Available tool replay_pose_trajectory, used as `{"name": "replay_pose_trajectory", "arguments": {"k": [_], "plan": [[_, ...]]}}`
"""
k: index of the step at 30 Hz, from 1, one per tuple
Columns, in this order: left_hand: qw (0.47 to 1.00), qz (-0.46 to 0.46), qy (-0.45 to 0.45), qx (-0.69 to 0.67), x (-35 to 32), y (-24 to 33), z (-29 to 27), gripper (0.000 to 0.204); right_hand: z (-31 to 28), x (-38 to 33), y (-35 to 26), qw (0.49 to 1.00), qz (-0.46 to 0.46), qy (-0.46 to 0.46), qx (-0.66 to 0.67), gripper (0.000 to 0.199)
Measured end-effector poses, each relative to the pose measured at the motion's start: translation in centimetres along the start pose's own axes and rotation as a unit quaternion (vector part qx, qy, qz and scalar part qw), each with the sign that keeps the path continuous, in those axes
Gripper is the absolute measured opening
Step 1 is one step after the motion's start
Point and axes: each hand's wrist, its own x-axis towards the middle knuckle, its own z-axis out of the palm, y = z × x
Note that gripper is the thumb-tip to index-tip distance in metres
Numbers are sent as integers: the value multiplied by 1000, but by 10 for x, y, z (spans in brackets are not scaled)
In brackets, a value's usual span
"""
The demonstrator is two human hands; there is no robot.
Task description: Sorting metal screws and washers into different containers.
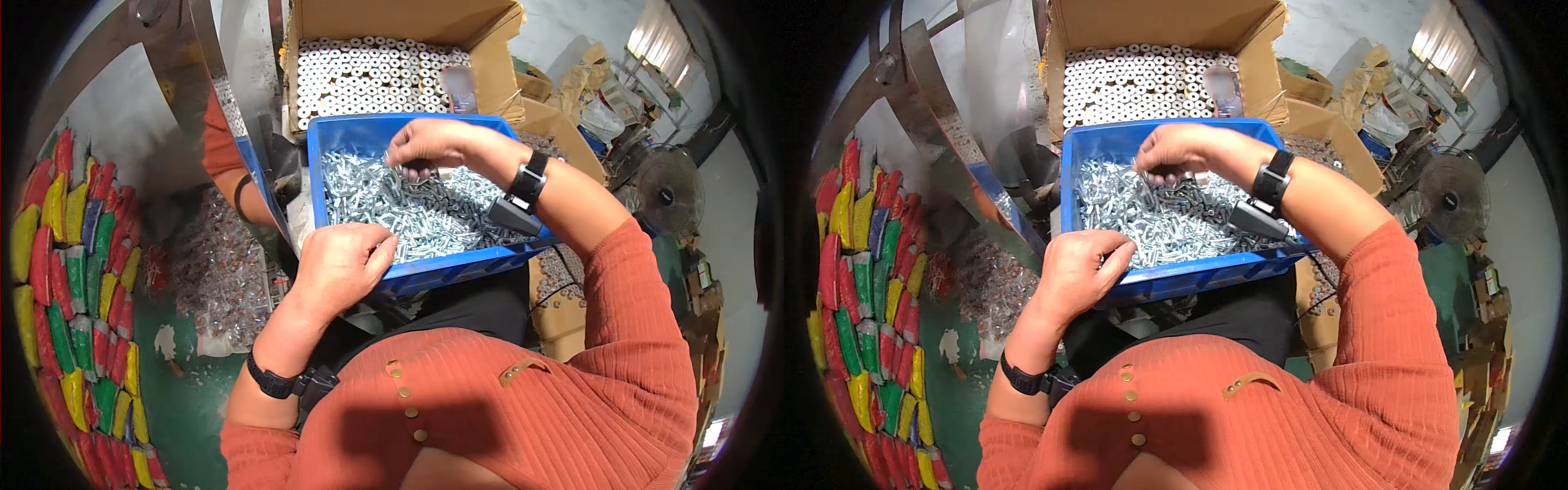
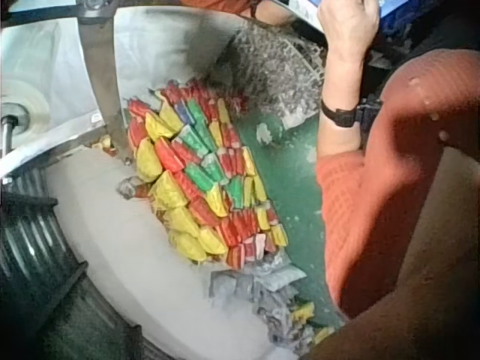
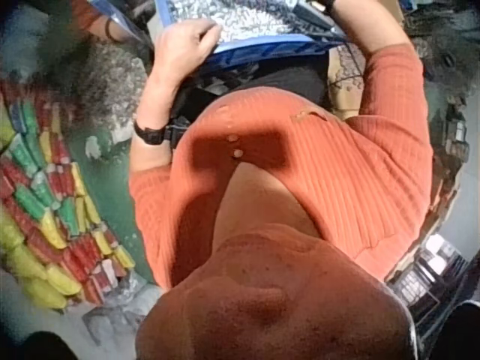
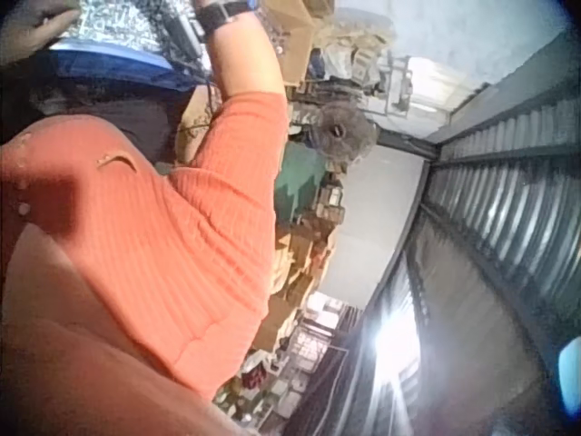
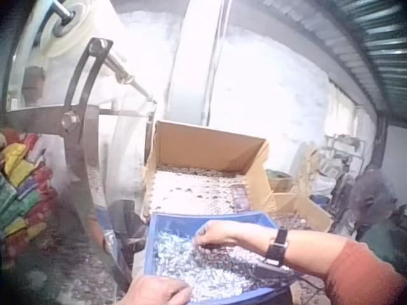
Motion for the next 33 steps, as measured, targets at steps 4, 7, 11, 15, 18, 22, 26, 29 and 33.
{"name": "replay_pose_trajectory", "arguments": {"k": [4,7,11,15,18,22,26,29,33], "plan": [[1000,-2,-6,-9,2,4,0,15,13,19,-49,992,-124,9,-16,24],[1000,3,-18,-1,3,7,0,15,33,53,-85,972,-220,16,84,25],[1000,8,-22,17,3,11,-2,16,28,51,-99,951,-276,60,126,37],[1000,0,-2,11,1,8,-1,14,-18,-14,-43,949,-266,86,148,39],[1000,-14,-5,11,2,10,0,11,-71,-82,37,931,-238,196,194,34],[1000,-18,-10,-4,8,13,4,9,-117,-190,161,855,-177,379,307,29],[997,-65,-37,-12,14,18,13,11,-128,-252,321,793,-16,503,343,21],[991,-127,-42,8,3,9,5,13,-113,-233,407,769,61,539,339,16],[990,-132,-41,16,3,9,16,23,-86,-208,470,863,215,446,97,23]]}}
